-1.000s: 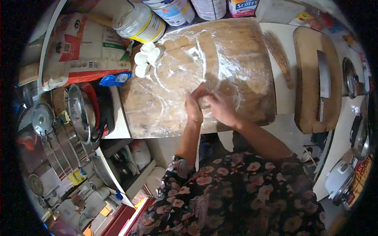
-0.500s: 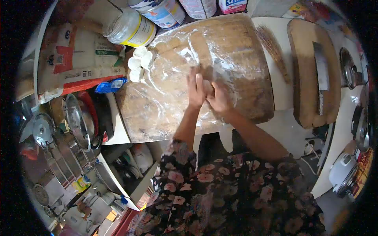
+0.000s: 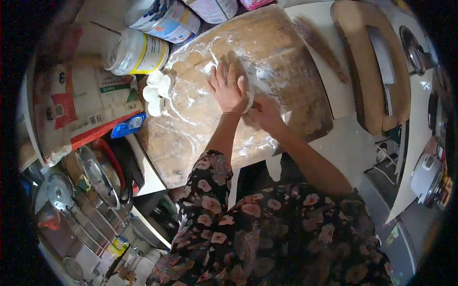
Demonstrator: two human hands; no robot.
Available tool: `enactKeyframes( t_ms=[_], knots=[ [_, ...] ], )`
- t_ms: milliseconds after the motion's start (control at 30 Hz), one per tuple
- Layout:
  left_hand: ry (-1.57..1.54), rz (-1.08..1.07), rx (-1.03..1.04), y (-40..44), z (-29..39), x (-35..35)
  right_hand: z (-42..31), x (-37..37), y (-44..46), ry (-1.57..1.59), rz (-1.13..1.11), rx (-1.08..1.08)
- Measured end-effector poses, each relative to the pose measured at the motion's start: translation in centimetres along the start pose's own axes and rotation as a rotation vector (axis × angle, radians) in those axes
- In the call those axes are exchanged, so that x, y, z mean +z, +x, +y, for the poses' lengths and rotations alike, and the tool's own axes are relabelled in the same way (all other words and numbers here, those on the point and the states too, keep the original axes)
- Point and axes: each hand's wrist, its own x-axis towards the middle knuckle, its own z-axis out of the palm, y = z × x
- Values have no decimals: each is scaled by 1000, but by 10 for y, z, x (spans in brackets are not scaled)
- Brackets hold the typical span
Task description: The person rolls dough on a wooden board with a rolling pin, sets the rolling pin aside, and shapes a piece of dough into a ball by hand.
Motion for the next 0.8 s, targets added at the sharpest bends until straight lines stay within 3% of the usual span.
enactKeyframes(
  t_ms=[67,133,200,233,300,333,400,433,500,533,600,633,667,733,767,800],
  knots=[
    [-268,24,-62,-3,-2,8,2,11,3,-591,103,8],
    [-814,-127,-52,-17,-12,1,-16,18,-5,-674,183,-57],
    [-1235,-432,-478,-40,-14,-26,-16,26,-12,-749,241,-116],
    [-1228,-438,-476,-47,-14,-33,-5,24,-15,-734,85,-98],
    [-1462,-216,-940,-57,-9,-35,0,27,-16,-671,-92,-11],
    [-1320,-110,-770,-61,-1,-32,3,28,-15,-670,-82,-3],
    [-844,-94,-638,-61,11,-21,-8,28,-9,-656,148,-142],
    [-846,-103,-643,-56,7,-18,-4,27,-9,-659,149,-132],
    [-207,81,75,-27,-7,0,5,17,-4,-420,289,-43],
    [-123,34,124,-14,-12,2,12,13,-4,-429,298,-31],
    [-40,13,82,7,-13,3,10,9,-3,69,59,82],
    [-46,31,91,14,-12,4,2,14,-1,99,16,223],
    [-198,17,113,14,-13,5,0,19,2,96,17,215],
    [-328,6,139,6,-21,3,-3,31,7,-522,178,137],
    [-778,-203,-149,-10,-21,-7,2,34,6,-510,169,131],
    [-1218,-410,-454,-23,-21,-17,8,35,2,-678,227,-91]
  ],
)
